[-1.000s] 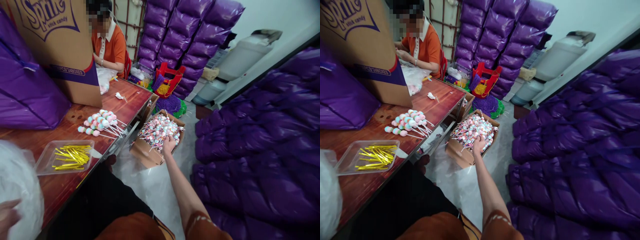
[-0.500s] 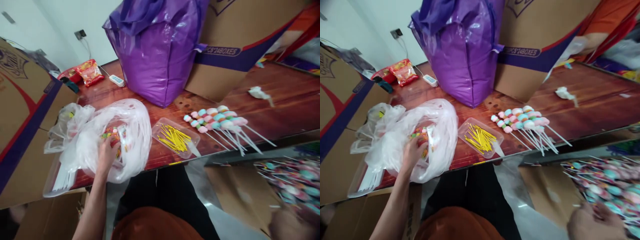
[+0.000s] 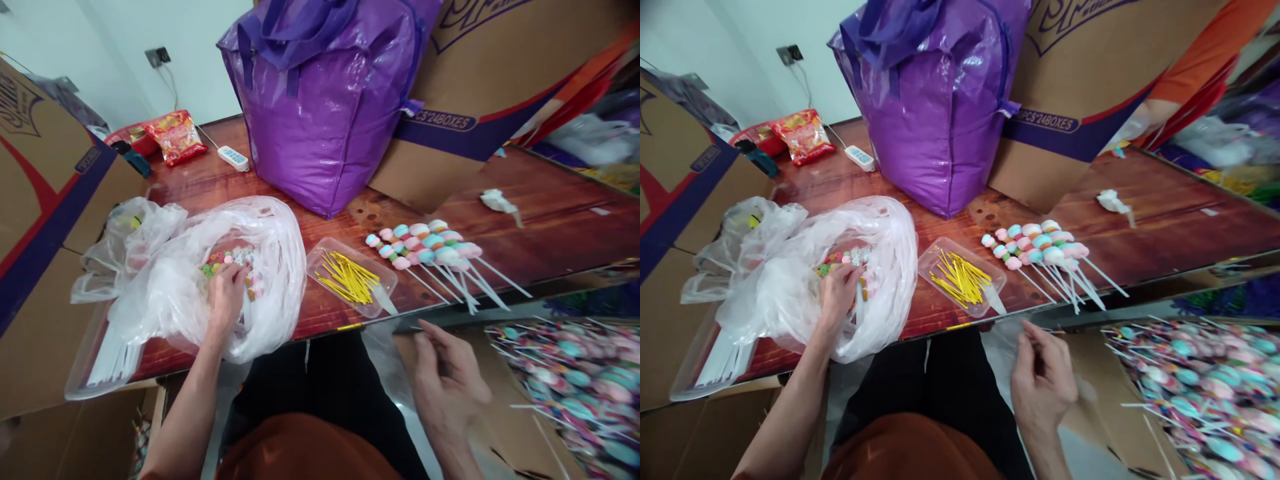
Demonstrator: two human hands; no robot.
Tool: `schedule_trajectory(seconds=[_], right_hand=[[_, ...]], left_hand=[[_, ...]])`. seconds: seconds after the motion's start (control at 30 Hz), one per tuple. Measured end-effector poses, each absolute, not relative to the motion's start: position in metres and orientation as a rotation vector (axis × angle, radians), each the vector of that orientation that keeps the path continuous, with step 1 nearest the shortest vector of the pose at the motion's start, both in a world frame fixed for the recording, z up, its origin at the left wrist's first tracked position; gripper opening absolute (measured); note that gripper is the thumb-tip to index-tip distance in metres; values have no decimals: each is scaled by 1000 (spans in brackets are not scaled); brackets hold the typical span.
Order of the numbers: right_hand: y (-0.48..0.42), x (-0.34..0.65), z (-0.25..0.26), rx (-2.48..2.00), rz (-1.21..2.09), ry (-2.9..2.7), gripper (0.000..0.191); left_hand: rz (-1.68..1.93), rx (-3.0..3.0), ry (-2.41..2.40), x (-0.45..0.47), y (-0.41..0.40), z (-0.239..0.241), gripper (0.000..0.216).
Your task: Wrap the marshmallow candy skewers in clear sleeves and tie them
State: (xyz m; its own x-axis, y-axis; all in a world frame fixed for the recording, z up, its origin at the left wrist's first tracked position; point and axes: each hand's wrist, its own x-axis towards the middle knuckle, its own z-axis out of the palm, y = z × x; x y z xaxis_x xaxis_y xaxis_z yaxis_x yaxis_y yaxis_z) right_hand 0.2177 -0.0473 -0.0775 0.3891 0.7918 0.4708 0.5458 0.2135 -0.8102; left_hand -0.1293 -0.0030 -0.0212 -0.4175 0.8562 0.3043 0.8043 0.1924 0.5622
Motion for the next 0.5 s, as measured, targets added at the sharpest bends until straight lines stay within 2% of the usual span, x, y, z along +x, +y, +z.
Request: schedule_trajectory(seconds=[0.1,0.23,0.33,0.4,0.5], right_hand=[[-51,194,-44,-1310,265,-1401,17],[-52,153,-20,-1124,610,-1502,18],[-50,120,-9,-1062,1021,-1435,30],[-49,105,-3,-1033,1184,-1362,36],[-49,96,-3,-1075,1180,-1241,21]], left_hand=[[1232,1516,2367,-126,-15,-9,25],[1618,1378,2298,-94,-39,14,25],[1636,1588,2127,-56,-54,23,23],[1602,1607,2001,-32,-59,23,13],[1633,1430,1855,-6,-63,15,5]])
